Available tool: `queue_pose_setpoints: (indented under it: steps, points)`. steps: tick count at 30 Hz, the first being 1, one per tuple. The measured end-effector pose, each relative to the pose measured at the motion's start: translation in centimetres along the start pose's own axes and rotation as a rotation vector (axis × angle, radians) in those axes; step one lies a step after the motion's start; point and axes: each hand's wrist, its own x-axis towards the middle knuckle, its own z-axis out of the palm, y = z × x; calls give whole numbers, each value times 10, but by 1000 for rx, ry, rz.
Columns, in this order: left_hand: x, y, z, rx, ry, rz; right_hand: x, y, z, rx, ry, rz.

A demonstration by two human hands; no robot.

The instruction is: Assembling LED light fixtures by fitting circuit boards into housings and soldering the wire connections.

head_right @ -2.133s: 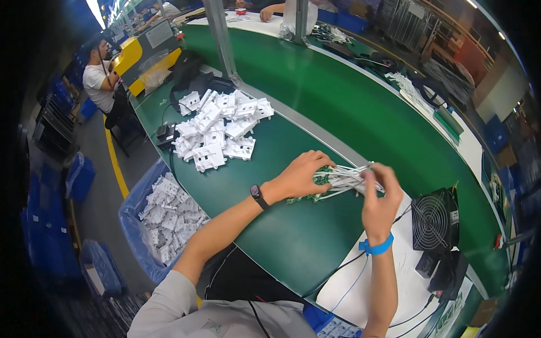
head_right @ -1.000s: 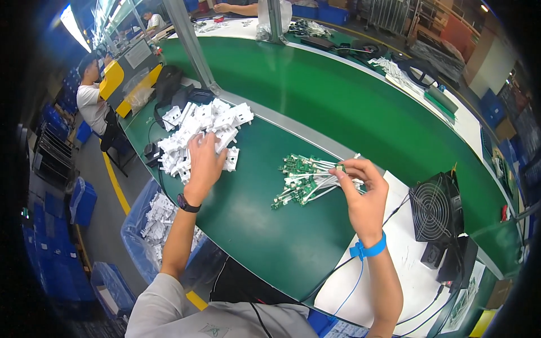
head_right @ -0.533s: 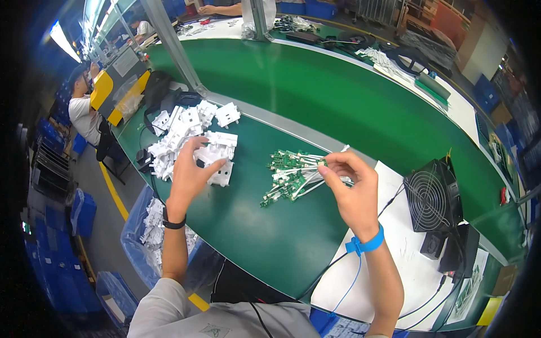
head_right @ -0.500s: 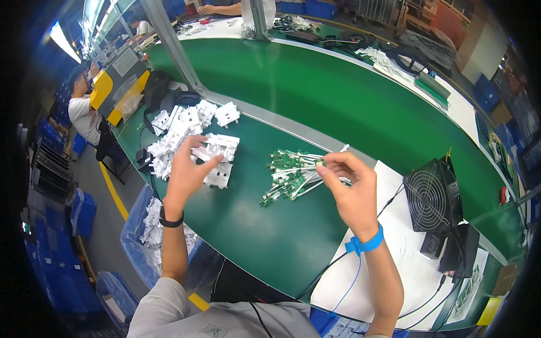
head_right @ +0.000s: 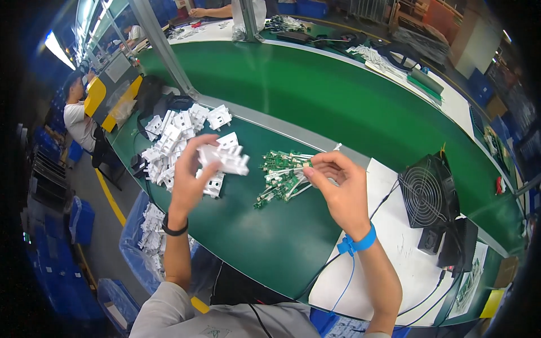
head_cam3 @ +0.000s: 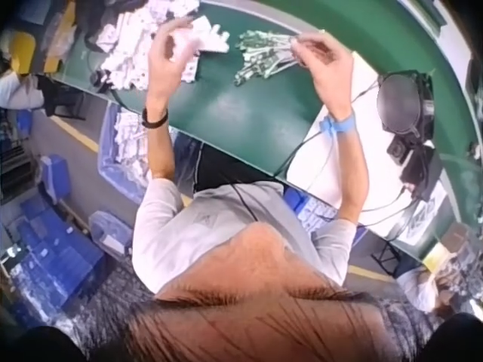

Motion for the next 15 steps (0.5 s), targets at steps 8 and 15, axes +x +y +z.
queue_pose_setpoints:
  steps: [8, 15]
  points:
    - [-24, 33, 37, 242, -196, 380, -6, -8, 9, 163, -86, 169]
    - [-35, 41, 47, 232, -202, 444, -3, -5, 3, 335, -253, 424]
